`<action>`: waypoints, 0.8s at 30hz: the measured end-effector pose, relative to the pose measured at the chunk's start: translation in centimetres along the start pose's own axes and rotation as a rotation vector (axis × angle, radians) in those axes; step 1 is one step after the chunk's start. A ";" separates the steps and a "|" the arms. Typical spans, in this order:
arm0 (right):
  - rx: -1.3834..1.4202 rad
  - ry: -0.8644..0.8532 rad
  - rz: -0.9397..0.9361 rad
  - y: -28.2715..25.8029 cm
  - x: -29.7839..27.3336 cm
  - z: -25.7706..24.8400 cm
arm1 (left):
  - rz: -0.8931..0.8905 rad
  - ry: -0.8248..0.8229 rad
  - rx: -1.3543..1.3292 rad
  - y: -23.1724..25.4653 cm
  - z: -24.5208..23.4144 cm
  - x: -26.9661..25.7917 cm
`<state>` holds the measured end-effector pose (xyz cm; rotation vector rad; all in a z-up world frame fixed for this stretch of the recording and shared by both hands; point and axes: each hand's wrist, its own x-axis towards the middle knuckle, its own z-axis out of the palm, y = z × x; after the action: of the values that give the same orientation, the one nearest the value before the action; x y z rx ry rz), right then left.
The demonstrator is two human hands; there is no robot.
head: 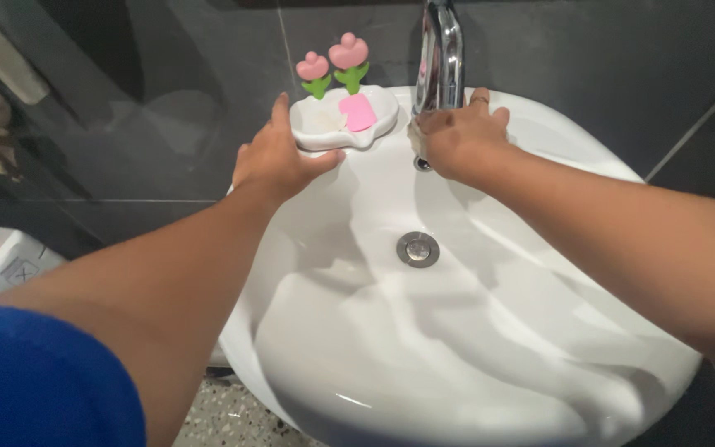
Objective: The person wipes the inside and edges of a bathroom sink with a cloth, scrubs the faucet and drain area, rinses the cloth under running water, and continues wiping the porcelain surfaces.
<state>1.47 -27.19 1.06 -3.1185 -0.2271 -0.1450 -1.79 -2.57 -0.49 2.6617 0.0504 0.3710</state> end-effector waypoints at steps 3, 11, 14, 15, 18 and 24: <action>-0.044 0.047 -0.006 2.0 -0.4 0.6 | -0.004 -0.006 0.002 -0.2 0.2 0.2; -0.212 0.063 -0.181 8.5 7.1 2.5 | 0.021 0.034 -0.018 -0.9 0.8 0.4; 0.257 0.013 0.073 9.4 9.9 2.1 | 0.017 0.052 0.017 -1.0 1.2 0.6; 0.421 0.011 0.060 9.5 10.5 1.9 | 0.025 0.056 0.021 -1.0 1.2 0.7; 0.979 -0.014 -0.002 9.5 10.7 1.1 | 0.043 0.064 0.034 -1.1 1.3 0.9; 1.858 -0.156 -0.252 7.3 7.8 -3.4 | 0.013 0.040 0.052 -0.8 1.1 0.9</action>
<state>9.93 -33.39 5.15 -1.2441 -0.4052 0.2081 -0.59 -2.21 -1.51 2.7073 0.0552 0.4325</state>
